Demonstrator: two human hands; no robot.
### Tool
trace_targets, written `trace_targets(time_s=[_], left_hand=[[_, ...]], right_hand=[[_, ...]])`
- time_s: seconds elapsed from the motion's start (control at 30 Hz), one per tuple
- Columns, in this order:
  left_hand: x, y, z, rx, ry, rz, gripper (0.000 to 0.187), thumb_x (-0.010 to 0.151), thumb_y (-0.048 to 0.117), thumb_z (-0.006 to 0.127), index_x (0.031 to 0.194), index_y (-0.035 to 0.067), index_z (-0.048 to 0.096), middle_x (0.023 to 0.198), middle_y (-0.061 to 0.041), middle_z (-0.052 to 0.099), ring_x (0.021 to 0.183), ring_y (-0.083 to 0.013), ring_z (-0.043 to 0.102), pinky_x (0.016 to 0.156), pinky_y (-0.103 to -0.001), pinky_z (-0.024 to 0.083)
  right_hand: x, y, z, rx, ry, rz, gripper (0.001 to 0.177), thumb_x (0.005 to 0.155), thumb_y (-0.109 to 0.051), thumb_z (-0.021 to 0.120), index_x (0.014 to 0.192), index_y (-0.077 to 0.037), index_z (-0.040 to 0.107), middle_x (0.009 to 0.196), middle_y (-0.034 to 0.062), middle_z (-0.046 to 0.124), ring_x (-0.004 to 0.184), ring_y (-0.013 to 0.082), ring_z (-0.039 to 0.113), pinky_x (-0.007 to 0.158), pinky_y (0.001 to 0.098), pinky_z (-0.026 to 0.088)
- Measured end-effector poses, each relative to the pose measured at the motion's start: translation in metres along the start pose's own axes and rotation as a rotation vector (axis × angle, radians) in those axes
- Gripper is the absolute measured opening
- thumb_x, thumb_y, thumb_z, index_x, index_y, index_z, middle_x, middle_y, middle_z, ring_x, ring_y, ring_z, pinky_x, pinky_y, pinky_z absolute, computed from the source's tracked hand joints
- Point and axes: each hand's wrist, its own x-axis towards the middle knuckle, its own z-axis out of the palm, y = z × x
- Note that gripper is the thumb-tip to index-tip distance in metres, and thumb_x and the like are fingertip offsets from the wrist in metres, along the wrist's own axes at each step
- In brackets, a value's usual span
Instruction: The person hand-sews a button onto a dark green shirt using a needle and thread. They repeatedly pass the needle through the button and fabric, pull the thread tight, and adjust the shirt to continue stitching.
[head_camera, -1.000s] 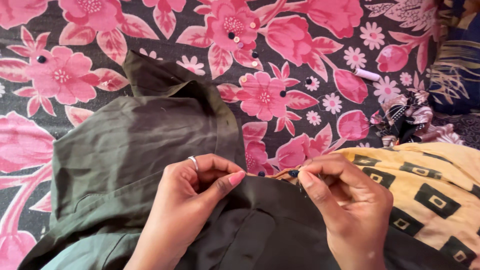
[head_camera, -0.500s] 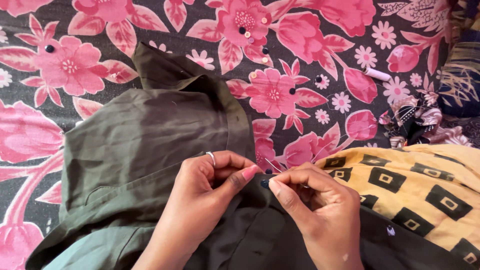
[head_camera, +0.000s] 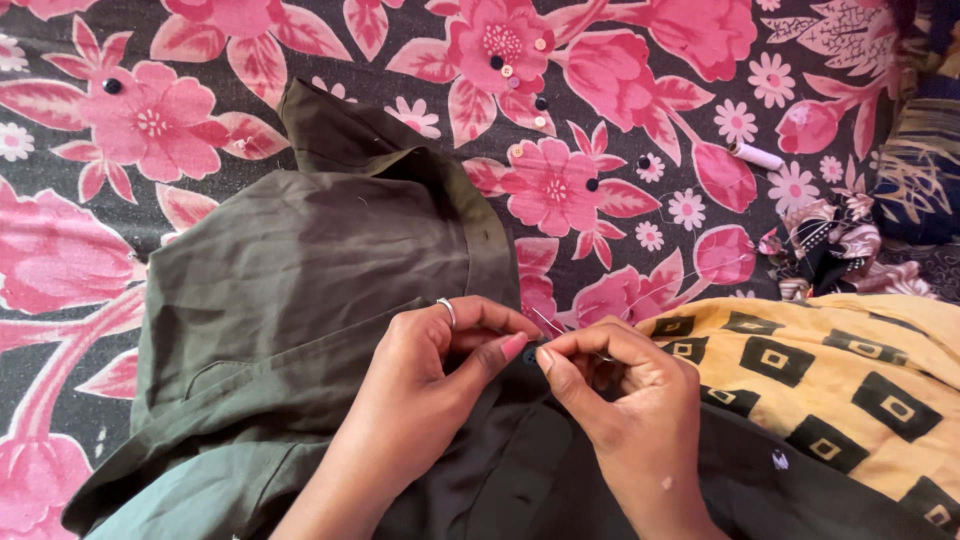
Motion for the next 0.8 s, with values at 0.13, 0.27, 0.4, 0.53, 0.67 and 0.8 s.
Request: trace_targets(time_s=[0.13, 0.27, 0.4, 0.53, 0.67, 0.8], left_hand=[[0.000, 0.004, -0.003, 0.099, -0.042, 0.010, 0.019, 0.090, -0.001, 0.066, 0.108, 0.000, 0.071, 0.086, -0.003, 0.078, 0.081, -0.0002, 0.068, 0.072, -0.020, 0.055], [0.000, 0.008, -0.004, 0.138, -0.032, -0.047, 0.023, 0.087, -0.002, 0.067, 0.109, 0.002, 0.071, 0.082, -0.004, 0.079, 0.074, 0.0000, 0.063, 0.064, -0.021, 0.051], [0.000, 0.011, -0.003, 0.208, -0.013, -0.091, 0.023, 0.086, -0.002, 0.068, 0.108, 0.003, 0.072, 0.076, -0.004, 0.079, 0.066, -0.0005, 0.057, 0.057, -0.022, 0.047], [0.001, 0.013, -0.003, 0.214, -0.032, -0.071, 0.025, 0.085, -0.003, 0.069, 0.109, 0.004, 0.071, 0.077, -0.003, 0.080, 0.067, -0.0001, 0.057, 0.059, -0.022, 0.047], [0.001, 0.016, -0.003, 0.214, -0.073, -0.050, 0.025, 0.084, -0.003, 0.070, 0.109, 0.003, 0.070, 0.078, -0.003, 0.079, 0.073, -0.0002, 0.063, 0.064, -0.022, 0.052], [0.001, 0.030, -0.003, 0.296, -0.157, 0.009, 0.023, 0.082, -0.005, 0.069, 0.105, 0.001, 0.070, 0.081, -0.003, 0.078, 0.080, -0.0050, 0.074, 0.068, -0.023, 0.055]], right_hand=[[0.005, 0.002, -0.001, 0.000, -0.026, 0.003, 0.007, 0.084, -0.006, 0.080, 0.083, 0.000, 0.076, 0.073, -0.0032, 0.065, 0.062, 0.0018, 0.053, 0.056, 0.0201, 0.043], [0.011, 0.005, -0.006, -0.052, -0.098, 0.010, 0.006, 0.082, -0.006, 0.081, 0.083, 0.000, 0.078, 0.074, -0.0032, 0.067, 0.062, 0.0025, 0.055, 0.055, 0.0206, 0.043], [0.014, 0.009, -0.009, -0.046, -0.156, -0.010, 0.008, 0.081, -0.006, 0.081, 0.086, 0.000, 0.079, 0.076, -0.0026, 0.066, 0.064, 0.0028, 0.053, 0.057, 0.0206, 0.042], [0.022, 0.014, -0.020, 0.008, -0.246, -0.019, 0.014, 0.084, -0.011, 0.078, 0.095, -0.001, 0.077, 0.083, -0.0049, 0.068, 0.073, 0.0003, 0.058, 0.066, 0.0192, 0.047], [0.035, 0.022, -0.030, 0.062, -0.449, 0.155, 0.020, 0.090, -0.019, 0.078, 0.087, 0.001, 0.077, 0.079, -0.0040, 0.060, 0.071, 0.0034, 0.050, 0.062, 0.0228, 0.040], [0.038, 0.020, -0.037, 0.215, -0.577, 0.282, 0.019, 0.087, -0.017, 0.080, 0.084, 0.002, 0.076, 0.081, -0.0041, 0.061, 0.074, 0.0043, 0.053, 0.065, 0.0232, 0.043]])
